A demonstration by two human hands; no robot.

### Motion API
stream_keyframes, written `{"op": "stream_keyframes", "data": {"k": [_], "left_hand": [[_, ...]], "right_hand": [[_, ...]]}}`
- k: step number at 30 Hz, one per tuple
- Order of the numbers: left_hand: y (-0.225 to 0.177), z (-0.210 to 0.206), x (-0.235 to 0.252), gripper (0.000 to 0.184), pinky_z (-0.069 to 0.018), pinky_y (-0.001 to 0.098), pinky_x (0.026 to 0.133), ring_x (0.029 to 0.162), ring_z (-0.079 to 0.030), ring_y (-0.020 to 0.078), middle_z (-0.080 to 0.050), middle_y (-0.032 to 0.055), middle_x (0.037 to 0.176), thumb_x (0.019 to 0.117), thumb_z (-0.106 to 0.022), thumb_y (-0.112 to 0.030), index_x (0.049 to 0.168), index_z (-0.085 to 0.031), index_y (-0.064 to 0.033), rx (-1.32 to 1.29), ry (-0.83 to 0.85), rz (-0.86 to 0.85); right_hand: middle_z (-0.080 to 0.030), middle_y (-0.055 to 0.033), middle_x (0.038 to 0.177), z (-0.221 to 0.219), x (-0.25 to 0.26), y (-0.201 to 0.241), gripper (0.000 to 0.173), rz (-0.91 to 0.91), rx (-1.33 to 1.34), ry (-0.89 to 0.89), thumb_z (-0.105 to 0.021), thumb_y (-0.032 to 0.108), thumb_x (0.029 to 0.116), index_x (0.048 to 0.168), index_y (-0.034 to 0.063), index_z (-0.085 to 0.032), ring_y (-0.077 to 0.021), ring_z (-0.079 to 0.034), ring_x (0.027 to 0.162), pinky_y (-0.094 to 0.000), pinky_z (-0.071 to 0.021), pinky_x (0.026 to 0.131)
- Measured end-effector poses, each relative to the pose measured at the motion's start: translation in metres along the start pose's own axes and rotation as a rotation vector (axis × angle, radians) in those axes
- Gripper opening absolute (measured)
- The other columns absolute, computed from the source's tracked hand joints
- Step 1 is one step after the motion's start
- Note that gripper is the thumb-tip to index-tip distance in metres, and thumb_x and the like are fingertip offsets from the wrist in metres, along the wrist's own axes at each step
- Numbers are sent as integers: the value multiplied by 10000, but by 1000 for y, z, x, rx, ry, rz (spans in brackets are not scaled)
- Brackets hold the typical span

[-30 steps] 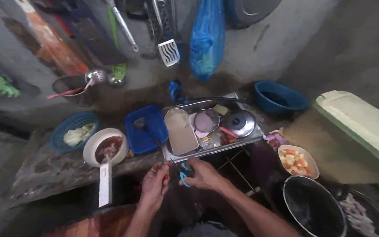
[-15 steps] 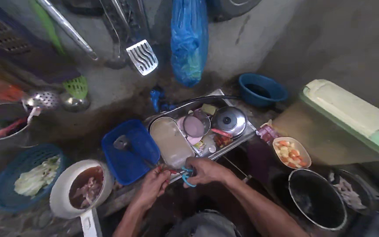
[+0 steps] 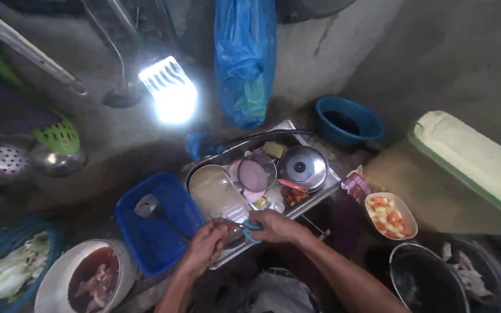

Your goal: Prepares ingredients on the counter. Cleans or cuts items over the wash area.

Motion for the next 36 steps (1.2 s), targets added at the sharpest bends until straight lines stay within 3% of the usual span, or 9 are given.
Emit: {"op": "stream_keyframes", "data": {"k": [4,7,12,16,26,31,36], "left_hand": [[1,-5,19,219,-394,173,408,476,-464,44,-604,7,753,1050,-481,-129,1137,-656,-29,6,18,3],[1,-9,29,239,-388,169,407,468,-450,30,-607,-10,756,1047,-474,-146,1153,-660,-39,42,34,18],[3,-12,38,214,-389,167,416,475,-456,28,-594,-22,739,997,-524,-127,1151,-656,-60,96,129,64],[-4,-19,39,227,-384,161,426,487,-457,18,-621,-36,771,986,-546,-150,1151,-689,-87,179,257,27],[-3,-20,43,220,-366,157,411,471,-445,15,-598,-36,724,973,-557,-162,1130,-690,-87,133,261,30],[1,-20,44,218,-385,153,418,492,-474,14,-637,-19,791,989,-538,-229,1089,-678,-94,105,224,61],[2,-25,46,234,-369,158,413,478,-452,18,-588,-38,730,1006,-513,-247,1097,-666,-95,123,233,77]], "right_hand": [[-610,-165,793,1,1,-19,329,87,77,-71,-634,286,1019,993,-42,-631,-269,-602,716,-454,-506,678],[-601,-142,781,2,1,-28,321,81,143,-43,-637,279,1023,993,-40,-630,-229,-583,695,-420,-505,669],[-627,-156,845,9,4,-38,414,-19,109,88,-722,368,955,1038,-27,-632,-273,-618,765,-491,-522,717],[-623,-165,852,17,10,-36,412,-20,70,133,-709,371,962,1037,-25,-623,-292,-620,778,-518,-517,727],[-557,-41,727,15,11,-44,284,60,321,85,-664,285,1008,942,15,-608,-93,-536,577,-264,-472,517],[-584,-42,748,9,9,-51,299,23,321,104,-668,323,1005,974,29,-623,-95,-552,577,-273,-478,512],[-584,-85,785,9,9,-44,352,22,291,126,-656,346,1008,1002,-4,-619,-149,-561,629,-334,-485,561]]}}
Point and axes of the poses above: each hand's wrist, its own x-axis towards the middle knuckle, its own z-axis out of the back of the hand, y = z × x, the point moved 10 cm from there along x, towards the middle knuckle
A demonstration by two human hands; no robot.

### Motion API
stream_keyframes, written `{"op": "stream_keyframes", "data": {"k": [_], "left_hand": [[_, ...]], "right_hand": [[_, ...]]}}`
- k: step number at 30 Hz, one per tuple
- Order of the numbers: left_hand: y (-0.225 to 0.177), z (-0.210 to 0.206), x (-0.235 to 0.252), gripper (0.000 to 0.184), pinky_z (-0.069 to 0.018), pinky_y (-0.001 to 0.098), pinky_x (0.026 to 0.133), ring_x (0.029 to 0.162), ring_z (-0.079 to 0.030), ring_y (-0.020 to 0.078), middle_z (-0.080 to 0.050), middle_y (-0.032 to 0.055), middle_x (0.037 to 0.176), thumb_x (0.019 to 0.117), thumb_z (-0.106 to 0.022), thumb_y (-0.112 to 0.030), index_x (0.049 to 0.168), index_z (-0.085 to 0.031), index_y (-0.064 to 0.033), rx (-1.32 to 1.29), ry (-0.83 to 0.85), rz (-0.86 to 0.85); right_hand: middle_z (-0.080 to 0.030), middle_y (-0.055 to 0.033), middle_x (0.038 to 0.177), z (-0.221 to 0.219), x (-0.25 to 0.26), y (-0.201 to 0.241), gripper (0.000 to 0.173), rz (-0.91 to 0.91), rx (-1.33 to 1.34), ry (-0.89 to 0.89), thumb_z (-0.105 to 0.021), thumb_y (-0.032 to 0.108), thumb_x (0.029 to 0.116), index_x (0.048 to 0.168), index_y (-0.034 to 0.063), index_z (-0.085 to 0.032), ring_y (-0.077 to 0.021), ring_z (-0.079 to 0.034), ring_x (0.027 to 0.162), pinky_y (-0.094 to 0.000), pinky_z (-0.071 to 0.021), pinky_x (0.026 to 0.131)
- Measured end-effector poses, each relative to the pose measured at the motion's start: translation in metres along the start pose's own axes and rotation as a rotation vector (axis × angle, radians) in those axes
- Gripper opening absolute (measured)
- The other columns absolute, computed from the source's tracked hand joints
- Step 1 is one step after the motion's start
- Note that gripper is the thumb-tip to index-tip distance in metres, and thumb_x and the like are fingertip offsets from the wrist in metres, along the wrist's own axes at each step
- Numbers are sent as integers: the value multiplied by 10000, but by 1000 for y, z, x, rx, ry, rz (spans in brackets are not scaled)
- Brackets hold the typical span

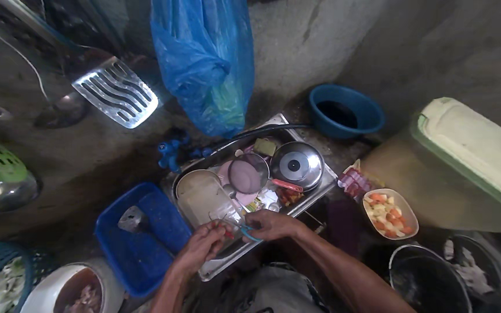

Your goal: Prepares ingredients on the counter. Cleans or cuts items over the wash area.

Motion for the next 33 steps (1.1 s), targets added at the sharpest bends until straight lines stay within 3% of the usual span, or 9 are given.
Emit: {"op": "stream_keyframes", "data": {"k": [8,17,20,24,29,33], "left_hand": [[2,-5,5,219,-367,158,408,467,-441,18,-576,-42,711,1008,-528,-227,1108,-658,-82,14,42,51],[2,-9,13,228,-368,155,411,471,-445,20,-574,-37,720,1023,-497,-214,1114,-652,-72,15,50,67],[5,-8,16,235,-366,158,409,469,-444,22,-570,-36,712,1026,-490,-218,1111,-653,-71,11,42,68],[8,-2,21,227,-360,163,405,468,-434,29,-557,-34,718,1041,-470,-200,1129,-639,-76,42,5,95],[11,1,25,225,-360,179,409,463,-418,42,-543,-31,715,1055,-482,-206,1144,-643,-76,164,-27,138],[9,-3,25,224,-358,187,417,464,-411,45,-525,-42,694,1060,-486,-221,1141,-642,-84,251,-17,163]], "right_hand": [[-576,-113,796,2,0,0,372,7,-84,-3,-683,355,987,983,-10,-614,-213,-566,713,-423,-485,656],[-556,-71,752,-2,-4,-4,314,24,18,-20,-609,310,1041,976,2,-609,-129,-529,596,-309,-464,541],[-567,-77,757,-1,-6,-8,304,45,1,-51,-584,298,1053,991,2,-616,-136,-544,600,-314,-475,544],[-615,-157,857,16,-11,-9,356,8,-94,-134,-642,322,1014,1048,-33,-624,-252,-600,773,-445,-511,723],[-660,-190,955,28,-9,3,504,-119,-358,-118,-662,495,957,1090,10,-632,-370,-658,907,-598,-514,805],[-664,-189,980,30,-2,6,542,-133,-426,-88,-654,534,951,1094,11,-636,-377,-661,927,-610,-509,812]]}}
Point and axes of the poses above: each hand's wrist, its own x-axis towards the middle knuckle, its own z-axis out of the back of the hand, y = z × x, the point moved 10 cm from there along x, towards the middle knuckle
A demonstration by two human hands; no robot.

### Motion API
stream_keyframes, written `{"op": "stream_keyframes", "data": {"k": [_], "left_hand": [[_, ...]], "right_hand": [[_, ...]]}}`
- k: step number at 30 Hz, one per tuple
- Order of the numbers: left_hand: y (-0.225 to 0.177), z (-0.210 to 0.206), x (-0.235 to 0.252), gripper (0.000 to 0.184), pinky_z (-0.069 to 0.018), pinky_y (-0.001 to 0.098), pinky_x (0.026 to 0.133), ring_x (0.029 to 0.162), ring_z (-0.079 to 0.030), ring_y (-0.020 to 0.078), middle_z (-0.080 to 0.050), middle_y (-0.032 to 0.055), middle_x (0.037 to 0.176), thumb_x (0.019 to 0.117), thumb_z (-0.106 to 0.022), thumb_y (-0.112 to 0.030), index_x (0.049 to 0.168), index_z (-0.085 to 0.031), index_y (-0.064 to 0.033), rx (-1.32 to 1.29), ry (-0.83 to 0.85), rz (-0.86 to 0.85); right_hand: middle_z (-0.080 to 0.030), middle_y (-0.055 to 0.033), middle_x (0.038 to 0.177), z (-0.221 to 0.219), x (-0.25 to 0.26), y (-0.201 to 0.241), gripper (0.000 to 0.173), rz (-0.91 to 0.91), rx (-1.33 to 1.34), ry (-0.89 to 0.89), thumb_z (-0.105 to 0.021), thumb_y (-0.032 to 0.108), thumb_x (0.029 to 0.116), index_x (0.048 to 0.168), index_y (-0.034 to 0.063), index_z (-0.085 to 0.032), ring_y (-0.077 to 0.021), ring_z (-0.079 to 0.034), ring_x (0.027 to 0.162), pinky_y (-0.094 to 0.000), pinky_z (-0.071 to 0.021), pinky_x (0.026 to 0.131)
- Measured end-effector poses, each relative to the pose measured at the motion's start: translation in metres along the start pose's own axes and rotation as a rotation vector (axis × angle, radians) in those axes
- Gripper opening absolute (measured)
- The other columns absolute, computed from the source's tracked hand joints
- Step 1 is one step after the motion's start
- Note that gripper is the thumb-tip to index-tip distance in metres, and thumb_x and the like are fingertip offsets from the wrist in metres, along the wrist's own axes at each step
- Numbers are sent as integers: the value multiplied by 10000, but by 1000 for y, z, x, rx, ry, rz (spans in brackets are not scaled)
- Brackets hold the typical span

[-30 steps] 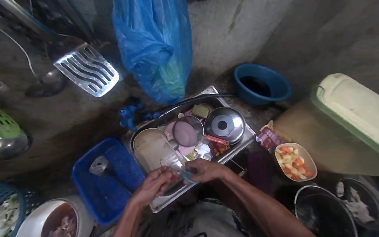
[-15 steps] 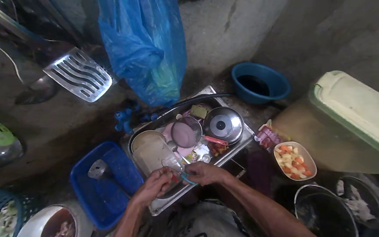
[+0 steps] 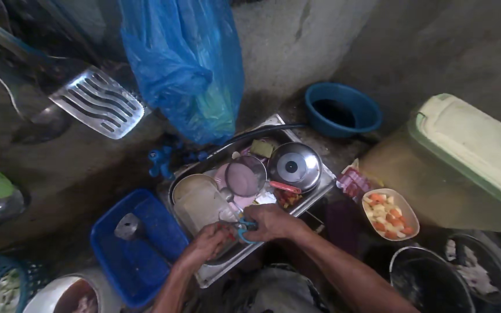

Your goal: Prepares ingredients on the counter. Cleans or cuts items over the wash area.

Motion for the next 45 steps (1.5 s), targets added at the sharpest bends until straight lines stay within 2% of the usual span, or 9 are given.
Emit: {"op": "stream_keyframes", "data": {"k": [4,7,10,13,16,21,27,38,45], "left_hand": [[3,-2,2,203,-346,182,415,461,-410,38,-526,-47,680,1060,-485,-212,1108,-640,-91,9,19,13],[5,-1,4,204,-350,183,419,469,-413,40,-526,-45,688,1065,-482,-209,1106,-642,-88,18,19,19],[5,2,7,205,-346,187,418,470,-413,47,-522,-36,697,1065,-474,-201,1117,-632,-82,7,2,23],[4,5,9,225,-365,183,410,470,-430,48,-540,-26,715,1061,-472,-204,1154,-633,-77,-79,-14,3],[3,4,9,241,-374,178,416,475,-438,45,-538,-31,711,1053,-469,-211,1169,-628,-72,-145,7,-13],[0,1,11,223,-370,175,413,470,-432,43,-536,-33,705,1050,-486,-200,1154,-635,-70,-149,32,-11],[-2,1,12,223,-379,173,418,474,-441,38,-552,-34,720,1043,-488,-202,1142,-639,-71,-145,46,-24],[-4,0,15,224,-371,169,408,469,-440,34,-563,-27,733,1036,-477,-199,1149,-630,-82,-196,44,-33],[-8,1,15,236,-387,173,415,489,-466,41,-595,-11,791,1021,-492,-198,1178,-623,-80,-210,44,-58]], "right_hand": [[-664,-181,955,1,3,0,493,35,-9,-23,-655,496,958,1060,14,-638,-366,-664,907,-595,-511,798],[-657,-195,880,1,3,0,420,97,17,-47,-635,413,999,1025,-7,-637,-382,-663,854,-596,-515,776],[-654,-198,874,-2,1,-7,390,80,92,-29,-607,375,1026,1049,-14,-640,-373,-660,849,-582,-520,782],[-645,-190,888,-11,-2,-21,439,-9,175,22,-608,421,1020,1106,-9,-623,-352,-651,837,-575,-522,775],[-631,-174,851,-16,-4,-25,488,-12,170,18,-660,476,973,1069,0,-618,-343,-638,805,-570,-517,747],[-645,-179,878,-12,-3,-20,501,-11,124,21,-678,491,958,1059,3,-627,-352,-650,839,-579,-518,774],[-660,-195,919,-12,0,-20,453,-14,143,39,-667,443,981,1085,4,-635,-370,-659,878,-600,-518,807],[-642,-180,866,-11,1,-25,384,49,211,-20,-611,378,1026,1051,-4,-636,-328,-645,821,-541,-522,764],[-641,-185,869,-5,0,-29,390,33,233,-44,-605,376,1025,1054,-11,-639,-331,-643,819,-544,-520,759]]}}
Point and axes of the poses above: each hand's wrist, its own x-axis towards the middle knuckle, its own z-axis out of the back of the hand, y = z × x, the point moved 10 cm from there along x, towards the middle knuckle
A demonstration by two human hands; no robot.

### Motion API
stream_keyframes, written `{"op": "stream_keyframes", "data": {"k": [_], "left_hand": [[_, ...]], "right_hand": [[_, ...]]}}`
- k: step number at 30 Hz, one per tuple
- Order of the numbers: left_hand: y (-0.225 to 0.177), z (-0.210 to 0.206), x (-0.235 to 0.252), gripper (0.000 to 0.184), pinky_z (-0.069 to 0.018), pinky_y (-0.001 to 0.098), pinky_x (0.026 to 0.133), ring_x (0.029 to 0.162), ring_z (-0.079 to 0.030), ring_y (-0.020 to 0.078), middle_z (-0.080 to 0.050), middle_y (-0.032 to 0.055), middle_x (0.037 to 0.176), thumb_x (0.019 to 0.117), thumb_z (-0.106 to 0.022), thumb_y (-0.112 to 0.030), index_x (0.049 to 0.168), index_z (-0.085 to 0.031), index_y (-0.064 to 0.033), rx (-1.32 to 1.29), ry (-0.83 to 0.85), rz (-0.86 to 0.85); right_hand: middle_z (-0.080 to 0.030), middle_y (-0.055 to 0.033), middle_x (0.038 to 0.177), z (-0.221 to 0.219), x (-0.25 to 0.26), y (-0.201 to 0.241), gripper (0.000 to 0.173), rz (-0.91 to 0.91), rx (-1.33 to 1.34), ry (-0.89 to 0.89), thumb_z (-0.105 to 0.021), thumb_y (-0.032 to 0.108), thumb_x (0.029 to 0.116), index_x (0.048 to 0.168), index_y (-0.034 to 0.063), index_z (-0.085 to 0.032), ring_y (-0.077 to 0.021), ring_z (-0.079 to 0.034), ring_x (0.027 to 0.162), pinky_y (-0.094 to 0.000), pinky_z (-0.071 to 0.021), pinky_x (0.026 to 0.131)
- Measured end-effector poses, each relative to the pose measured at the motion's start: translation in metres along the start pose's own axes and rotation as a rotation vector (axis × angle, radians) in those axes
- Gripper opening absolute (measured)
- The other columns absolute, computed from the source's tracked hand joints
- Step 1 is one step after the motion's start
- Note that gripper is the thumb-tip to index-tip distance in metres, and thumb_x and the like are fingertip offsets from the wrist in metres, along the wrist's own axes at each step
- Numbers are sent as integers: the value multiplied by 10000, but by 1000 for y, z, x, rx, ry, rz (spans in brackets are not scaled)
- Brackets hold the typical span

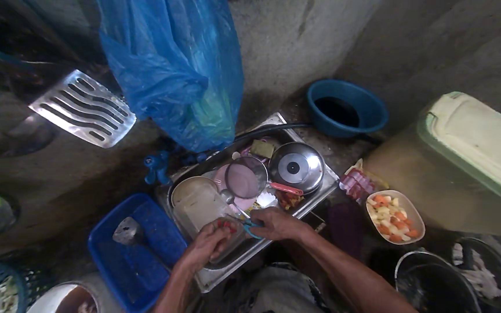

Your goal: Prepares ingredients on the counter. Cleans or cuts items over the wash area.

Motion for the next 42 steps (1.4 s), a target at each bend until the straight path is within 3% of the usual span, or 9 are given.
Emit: {"op": "stream_keyframes", "data": {"k": [5,9,12,16,18,22,28,38,42], "left_hand": [[1,-4,3,161,-370,167,410,488,-464,31,-608,-17,790,1007,-500,-180,1097,-610,-105,11,23,8],[-2,-1,6,275,-389,178,421,500,-471,46,-597,-7,793,994,-518,-154,1244,-600,-75,-3,-10,-9],[-8,3,8,267,-391,180,426,502,-477,42,-601,-14,780,977,-522,-150,1220,-605,-78,-3,-39,-54],[-17,2,11,357,-423,184,450,566,-528,47,-665,23,984,920,-551,-100,1275,-584,-86,-19,31,-148],[-18,1,11,384,-436,187,439,560,-547,52,-674,34,974,886,-566,-119,1268,-588,-84,-97,43,-169],[-16,3,13,328,-433,178,416,532,-545,50,-661,27,876,982,-474,-248,1231,-595,-72,-254,14,-135],[-13,3,13,310,-431,173,407,523,-544,49,-664,45,859,1008,-532,-240,1225,-627,-39,-355,26,-140],[-6,6,13,326,-385,164,379,484,-506,45,-655,45,821,1064,-343,-181,1184,-605,-29,-293,-115,-48],[-6,4,14,287,-381,158,382,473,-483,38,-620,30,788,1083,-340,-174,1149,-586,-42,-291,-132,-39]], "right_hand": [[-641,-172,874,-3,0,0,395,-23,8,44,-607,395,1026,1062,3,-632,-319,-643,822,-540,-521,761],[-641,-186,892,-1,2,-3,377,-21,57,31,-597,353,1040,1076,-21,-634,-315,-637,827,-527,-523,779],[-640,-195,894,-1,2,-5,365,1,85,13,-585,324,1045,1084,-36,-633,-319,-636,820,-530,-524,776],[-630,-170,854,5,1,0,365,18,93,-9,-594,338,1040,1059,-24,-634,-290,-626,780,-499,-524,736],[-618,-159,829,8,-1,3,358,33,92,-24,-598,337,1035,1040,-20,-630,-276,-612,752,-485,-514,712],[-625,-175,844,17,-2,3,371,3,53,-37,-594,346,1037,1047,-23,-632,-298,-620,770,-506,-515,725],[-623,-162,849,17,-4,-4,363,-28,57,-55,-596,351,1033,1052,-9,-635,-285,-616,773,-497,-512,725],[-629,-167,869,18,-9,-8,368,-41,74,-60,-609,355,1028,1061,-11,-633,-286,-619,788,-496,-515,742],[-662,-188,916,1,-6,-12,436,-80,42,-35,-658,414,984,1116,-1,-634,-338,-659,847,-565,-533,782]]}}
Point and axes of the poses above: each hand's wrist, its own x-axis towards the middle knuckle, its own z-axis out of the back of the hand, y = z × x, the point moved 10 cm from there along x, towards the middle knuckle
